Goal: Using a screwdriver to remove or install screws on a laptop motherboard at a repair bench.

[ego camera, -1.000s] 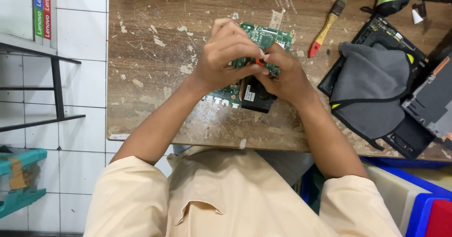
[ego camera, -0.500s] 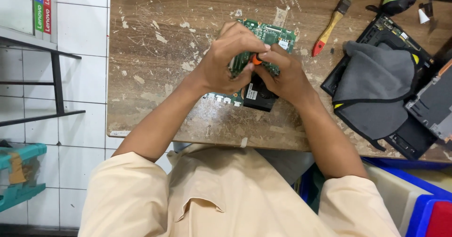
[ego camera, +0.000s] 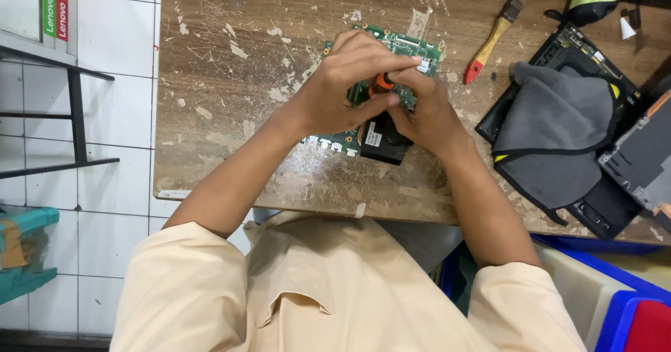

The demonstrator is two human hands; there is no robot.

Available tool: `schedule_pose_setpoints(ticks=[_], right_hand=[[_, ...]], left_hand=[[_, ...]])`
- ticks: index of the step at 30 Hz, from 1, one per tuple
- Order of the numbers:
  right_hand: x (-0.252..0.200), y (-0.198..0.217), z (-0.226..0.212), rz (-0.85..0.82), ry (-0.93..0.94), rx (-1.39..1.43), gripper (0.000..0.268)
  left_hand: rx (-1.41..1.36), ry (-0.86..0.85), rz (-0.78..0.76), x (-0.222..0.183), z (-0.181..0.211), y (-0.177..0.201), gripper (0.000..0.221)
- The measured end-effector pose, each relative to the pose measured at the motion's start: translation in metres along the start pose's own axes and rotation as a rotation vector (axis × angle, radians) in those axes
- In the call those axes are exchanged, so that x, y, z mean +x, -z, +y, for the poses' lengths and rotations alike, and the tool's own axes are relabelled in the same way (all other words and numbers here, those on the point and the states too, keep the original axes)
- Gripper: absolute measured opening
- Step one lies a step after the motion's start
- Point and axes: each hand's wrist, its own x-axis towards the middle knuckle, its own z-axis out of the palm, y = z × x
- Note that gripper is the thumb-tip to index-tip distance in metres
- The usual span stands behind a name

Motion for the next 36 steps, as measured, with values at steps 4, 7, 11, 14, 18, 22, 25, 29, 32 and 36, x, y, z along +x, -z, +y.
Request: schedule_pose_setpoints(ticks=[4,7,11,14,18,22,25,29,32,36], right_hand=[[-0.012,-0.009,0.01,-0.007,-0.008,-0.09,0.06],[-0.006,-0.007,0.007,0.037,-0.044,-0.099,0.053],[0.005,-0.001,0.003,0.02,0.049,0.121,0.056],[0.003,-0.004,0.005,0.057,-0.005,0.107,0.065],[-0.007,-0.009,0.008,0.065,-0.037,-0.113,0.066],[0.014,-0.001,-0.007,0.036,0.085,0.058,0.077],[0.017,0.0,-0.009,0.05,0.095,0.095,0.073],[0.008,-0.001,-0.007,0.01,-0.006,0.117,0.072],[-0.008,-0.011,0.003,0.038,-0.107,0.024,0.065],[0.001,-0.006,-0.003,0.088,0.045,-0.071,0.076]], left_hand=[[0.007,-0.02,0.208,0.004,-0.001,-0.01,0.03],[-0.045,-0.001,0.125,0.004,-0.002,-0.004,0.033],[-0.035,0.102,-0.066,-0.002,-0.004,-0.002,0.042],[-0.092,0.098,-0.029,0.001,0.001,-0.006,0.045],[-0.052,0.104,0.231,0.003,0.0,-0.016,0.034],[-0.091,0.112,0.184,0.006,-0.001,-0.011,0.027],[-0.11,0.169,-0.012,0.004,-0.001,-0.008,0.036],[-0.141,0.124,0.107,0.002,-0.004,-0.018,0.039],[-0.117,0.159,0.233,0.002,-0.002,-0.022,0.035],[-0.126,0.188,0.195,0.004,-0.005,-0.018,0.025]])
